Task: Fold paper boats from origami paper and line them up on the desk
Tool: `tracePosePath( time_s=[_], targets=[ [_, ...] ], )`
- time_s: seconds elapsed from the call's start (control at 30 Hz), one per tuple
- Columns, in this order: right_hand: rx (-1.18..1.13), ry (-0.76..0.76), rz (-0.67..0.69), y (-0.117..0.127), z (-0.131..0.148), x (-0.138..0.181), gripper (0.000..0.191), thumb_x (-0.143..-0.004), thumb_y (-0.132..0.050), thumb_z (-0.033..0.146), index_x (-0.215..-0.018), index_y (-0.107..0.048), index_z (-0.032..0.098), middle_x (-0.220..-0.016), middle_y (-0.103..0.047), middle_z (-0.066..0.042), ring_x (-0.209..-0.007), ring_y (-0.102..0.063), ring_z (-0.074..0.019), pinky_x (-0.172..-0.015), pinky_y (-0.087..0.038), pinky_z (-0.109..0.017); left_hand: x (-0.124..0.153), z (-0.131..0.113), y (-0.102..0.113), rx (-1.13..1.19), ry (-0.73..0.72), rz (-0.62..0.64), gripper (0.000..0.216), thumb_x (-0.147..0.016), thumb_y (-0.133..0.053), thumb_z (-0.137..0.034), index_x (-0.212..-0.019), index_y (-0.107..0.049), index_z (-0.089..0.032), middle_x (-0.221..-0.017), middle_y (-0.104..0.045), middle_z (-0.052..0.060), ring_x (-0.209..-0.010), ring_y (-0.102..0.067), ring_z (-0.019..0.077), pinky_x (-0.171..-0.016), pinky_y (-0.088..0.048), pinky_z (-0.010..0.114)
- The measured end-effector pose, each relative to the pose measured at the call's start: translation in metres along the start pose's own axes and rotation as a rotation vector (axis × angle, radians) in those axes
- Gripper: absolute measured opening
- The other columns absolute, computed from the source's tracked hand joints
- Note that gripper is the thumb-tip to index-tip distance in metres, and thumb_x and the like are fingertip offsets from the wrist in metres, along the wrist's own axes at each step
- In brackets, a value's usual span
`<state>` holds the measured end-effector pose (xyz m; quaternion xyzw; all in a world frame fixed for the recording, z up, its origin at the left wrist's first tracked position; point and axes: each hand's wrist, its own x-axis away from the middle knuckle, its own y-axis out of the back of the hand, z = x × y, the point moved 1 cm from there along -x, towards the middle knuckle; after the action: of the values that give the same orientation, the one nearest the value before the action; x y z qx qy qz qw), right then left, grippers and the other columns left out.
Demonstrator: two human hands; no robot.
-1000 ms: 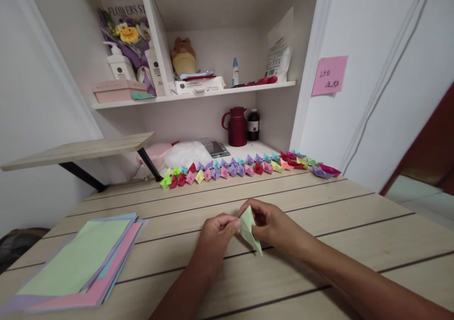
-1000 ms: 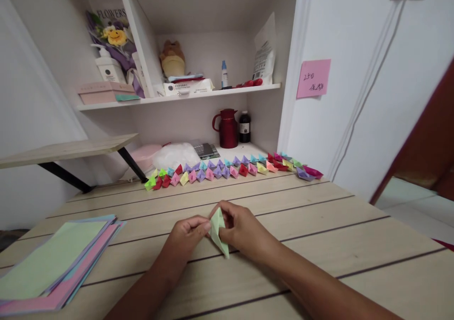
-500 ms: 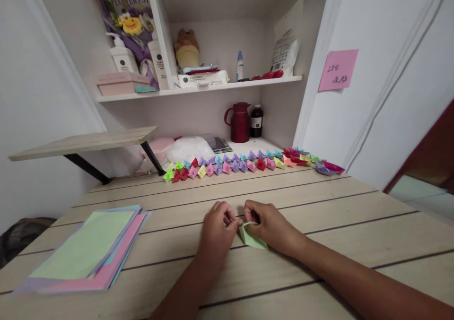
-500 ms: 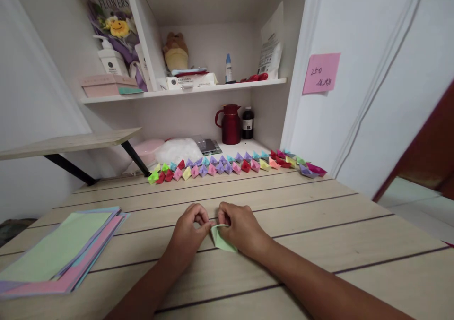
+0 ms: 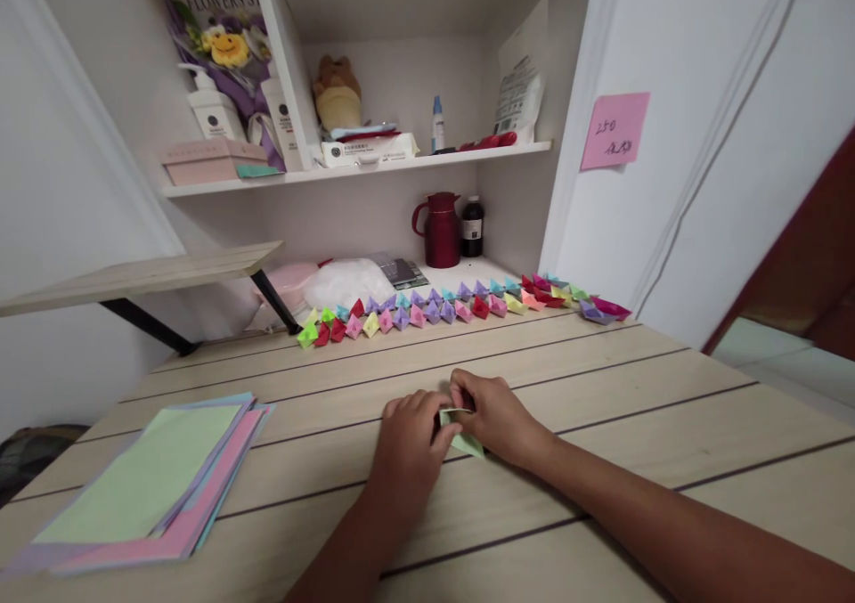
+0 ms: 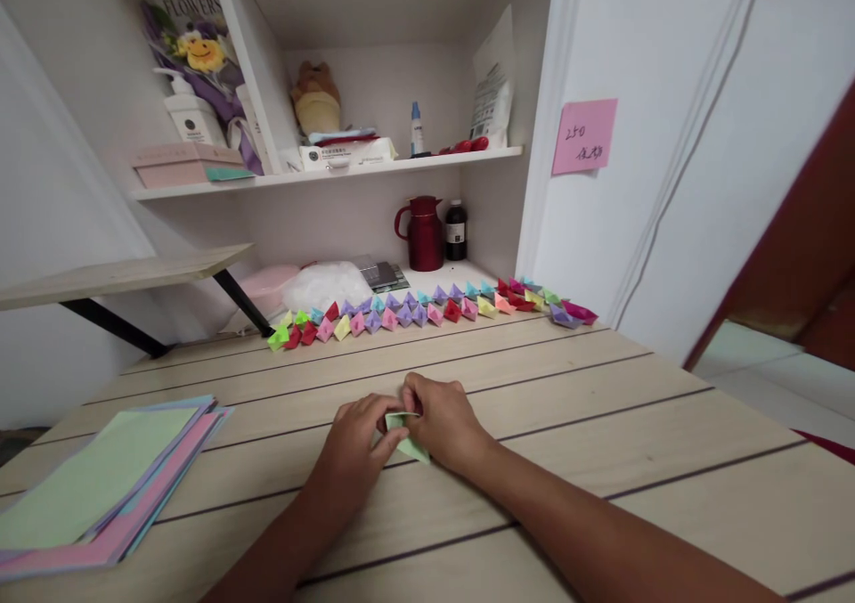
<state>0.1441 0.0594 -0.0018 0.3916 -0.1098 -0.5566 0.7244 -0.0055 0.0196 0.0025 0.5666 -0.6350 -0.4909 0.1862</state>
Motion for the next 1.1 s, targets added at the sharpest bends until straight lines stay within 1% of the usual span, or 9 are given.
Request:
tracePosePath(
  time_s=[0.13, 0.23, 0.37, 0.43, 0.53, 0.6, 0.8, 0.97, 1.1],
  targets=[
    [-0.036, 0.062, 0.106, 0.011, -0.003, 0.001, 0.018, -0.063, -0.058, 0.008, -0.073, -0.050, 0.021, -0.067, -0.053, 0.006, -0.061, -0.047, -0.0106, -0.058, -0.032, -0.020, 0.000, -0.005, -0.006, -0.332, -0.057, 0.051, 0.020, -0.088, -0.048, -0.015, -0.101, -0.063, -0.021, -0.095, -0.063, 0.005, -0.089, -0.055, 0.0219, -0.079, -0.040, 0.035],
    [-0.062, 0.105, 0.188, 0.024, -0.007, 0.001, 0.027, -0.061, -0.067, 0.013, -0.083, -0.055, 0.022, -0.079, -0.054, 0.004, -0.069, -0.049, -0.0125, -0.059, -0.037, -0.020, 0.002, -0.008, -0.009, -0.483, -0.109, 0.050, 0.022, -0.088, -0.048, -0.013, -0.104, -0.062, -0.021, -0.090, -0.062, 0.005, -0.083, -0.055, 0.0226, -0.073, -0.041, 0.035],
    [-0.077, 0.200, 0.350, 0.044, -0.009, 0.001, 0.046, -0.057, -0.077, 0.019, -0.100, -0.060, 0.023, -0.104, -0.057, -0.001, -0.094, -0.053, -0.0188, -0.079, -0.042, -0.027, 0.006, -0.011, -0.009, -0.603, -0.234, 0.023, 0.025, -0.088, -0.049, -0.010, -0.107, -0.060, -0.021, -0.087, -0.060, 0.004, -0.078, -0.053, 0.0214, -0.067, -0.040, 0.034],
    [-0.090, 0.245, 0.400, 0.052, -0.008, 0.001, 0.042, -0.063, -0.077, 0.022, -0.102, -0.061, 0.023, -0.108, -0.058, -0.002, -0.102, -0.053, -0.0207, -0.087, -0.040, -0.031, 0.007, -0.014, -0.008, -0.646, -0.302, 0.006, 0.027, -0.088, -0.048, -0.009, -0.109, -0.059, -0.020, -0.086, -0.059, 0.004, -0.077, -0.053, 0.0208, -0.065, -0.039, 0.033],
    [-0.123, 0.225, 0.399, 0.056, -0.008, 0.000, 0.017, -0.079, -0.064, 0.024, -0.096, -0.065, 0.022, -0.102, -0.062, -0.003, -0.097, -0.057, -0.0187, -0.085, -0.042, -0.029, 0.008, -0.018, -0.006, -0.685, -0.363, 0.001, 0.023, -0.089, -0.047, -0.009, -0.104, -0.061, -0.019, -0.083, -0.058, 0.004, -0.076, -0.052, 0.0203, -0.064, -0.039, 0.033],
    [-0.076, 0.201, 0.373, 0.053, -0.009, 0.000, 0.012, -0.082, -0.057, 0.021, -0.089, -0.067, 0.022, -0.095, -0.064, -0.002, -0.091, -0.058, -0.0179, -0.081, -0.043, -0.028, 0.008, -0.019, -0.005, -0.680, -0.378, 0.009, 0.020, -0.090, -0.048, -0.010, -0.100, -0.061, -0.021, -0.083, -0.057, 0.004, -0.076, -0.051, 0.0203, -0.064, -0.038, 0.033],
    [0.220, 0.172, 0.269, 0.042, -0.010, 0.001, 0.008, -0.069, -0.067, 0.017, -0.074, -0.064, 0.023, -0.091, -0.063, -0.002, -0.093, -0.055, -0.0225, -0.079, -0.037, -0.032, 0.010, -0.018, -0.003, -0.630, -0.396, 0.082, 0.020, -0.090, -0.049, -0.013, -0.105, -0.059, -0.021, -0.088, -0.058, 0.004, -0.080, -0.052, 0.0202, -0.068, -0.040, 0.034],
    [0.215, 0.155, 0.257, 0.043, -0.006, 0.003, 0.009, -0.071, -0.065, 0.017, -0.076, -0.065, 0.024, -0.090, -0.064, -0.001, -0.089, -0.055, -0.0215, -0.078, -0.036, -0.032, 0.012, -0.023, -0.003, -0.692, -0.455, 0.110, 0.025, -0.092, -0.042, -0.012, -0.110, -0.059, -0.016, -0.085, -0.059, 0.006, -0.082, -0.053, 0.0217, -0.068, -0.041, 0.036],
    [0.167, 0.169, 0.327, 0.043, 0.000, 0.007, 0.008, -0.069, -0.071, 0.022, -0.070, -0.063, 0.023, -0.084, -0.065, 0.000, -0.087, -0.055, -0.0213, -0.077, -0.035, -0.032, 0.013, -0.026, -0.004, -0.663, -0.406, 0.156, 0.022, -0.090, -0.044, -0.011, -0.102, -0.062, -0.017, -0.087, -0.060, 0.007, -0.084, -0.052, 0.0218, -0.068, -0.041, 0.035]
  ],
)
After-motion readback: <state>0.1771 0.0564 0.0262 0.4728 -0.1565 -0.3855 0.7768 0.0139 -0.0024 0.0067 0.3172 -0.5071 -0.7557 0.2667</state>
